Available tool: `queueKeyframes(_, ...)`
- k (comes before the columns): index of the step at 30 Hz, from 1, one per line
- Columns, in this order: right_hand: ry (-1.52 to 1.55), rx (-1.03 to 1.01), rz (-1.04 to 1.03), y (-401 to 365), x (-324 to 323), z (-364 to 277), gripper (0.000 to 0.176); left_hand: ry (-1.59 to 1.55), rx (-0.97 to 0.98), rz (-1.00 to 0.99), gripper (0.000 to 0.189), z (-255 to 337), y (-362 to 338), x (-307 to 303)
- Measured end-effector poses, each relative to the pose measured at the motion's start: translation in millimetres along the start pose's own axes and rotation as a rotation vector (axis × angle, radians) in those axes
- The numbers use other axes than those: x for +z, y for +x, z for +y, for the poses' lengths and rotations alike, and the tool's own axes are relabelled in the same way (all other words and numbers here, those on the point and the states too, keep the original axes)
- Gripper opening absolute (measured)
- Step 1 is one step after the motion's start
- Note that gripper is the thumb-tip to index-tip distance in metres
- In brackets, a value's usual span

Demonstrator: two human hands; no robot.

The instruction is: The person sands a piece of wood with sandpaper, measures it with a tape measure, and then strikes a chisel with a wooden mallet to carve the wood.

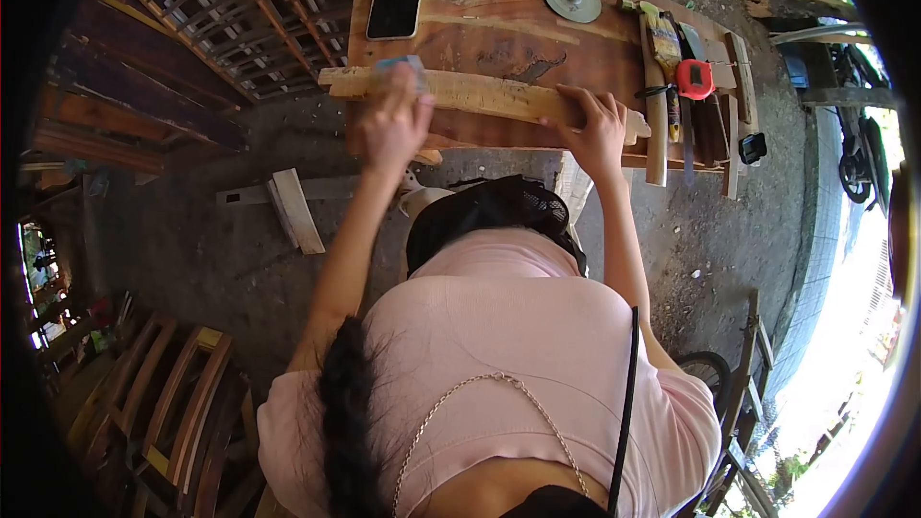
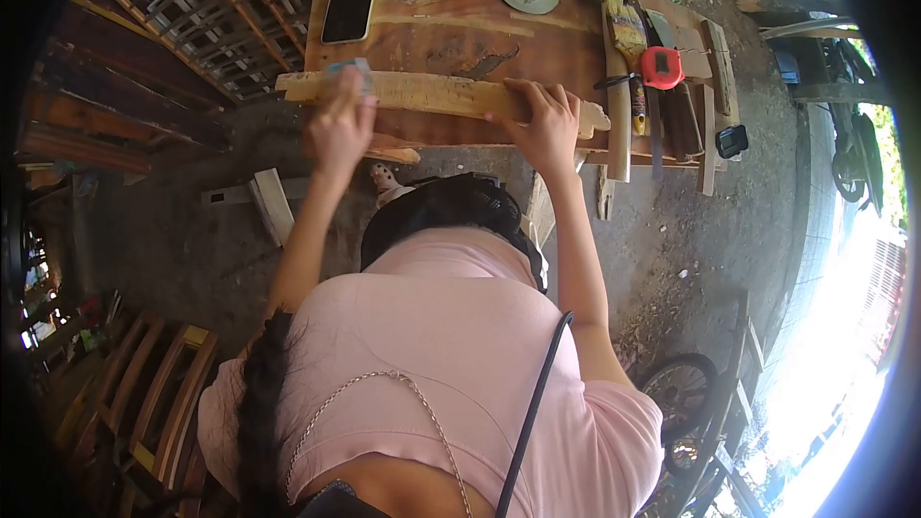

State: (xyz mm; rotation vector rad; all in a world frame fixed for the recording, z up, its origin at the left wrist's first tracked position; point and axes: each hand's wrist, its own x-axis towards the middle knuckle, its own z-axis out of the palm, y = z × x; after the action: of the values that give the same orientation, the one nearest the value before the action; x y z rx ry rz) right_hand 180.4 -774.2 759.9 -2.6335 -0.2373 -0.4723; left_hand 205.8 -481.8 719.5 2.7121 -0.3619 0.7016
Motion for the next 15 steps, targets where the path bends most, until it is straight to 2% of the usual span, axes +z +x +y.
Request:
queueKeyframes(1,0.003,0.009,0.005,-0.2,0.7,-0.1,0.047,-0.034,-0.312,-0.243,0.05,-12.1,5.3,-21.9)
queueKeyframes(2,0.0,0.009,0.003,0.0,1.6,0.6,0.047,0.087,-0.054,0.092,0.052,-39.9,6.0,-16.2)
queueKeyframes(4,-0.002,0.011,0.004,-1.6,2.0,1.4,0.047,0.162,-0.025,0.14,0.054,-41.0,-3.3,0.1)
queueKeyframes(6,-0.004,-0.007,0.015,-1.1,2.5,2.0,0.047,-0.118,-0.092,0.021,0.056,20.8,1.0,4.6)
queueKeyframes(8,-0.004,0.002,0.001,-0.5,1.8,1.7,0.047,-0.203,0.125,0.087,0.057,79.0,7.0,20.7)
queueKeyframes(10,-0.011,0.017,-0.018,-3.5,2.5,2.9,0.047,-0.229,0.269,0.072,0.049,116.3,9.5,26.2)
queueKeyframes(13,-0.001,0.005,0.014,0.4,4.3,6.8,0.047,-0.232,0.257,0.022,0.048,86.0,8.2,21.2)
queueKeyframes(15,0.018,0.011,-0.008,-0.7,1.1,2.7,0.047,-0.064,0.056,-0.003,0.044,35.5,5.1,5.0)
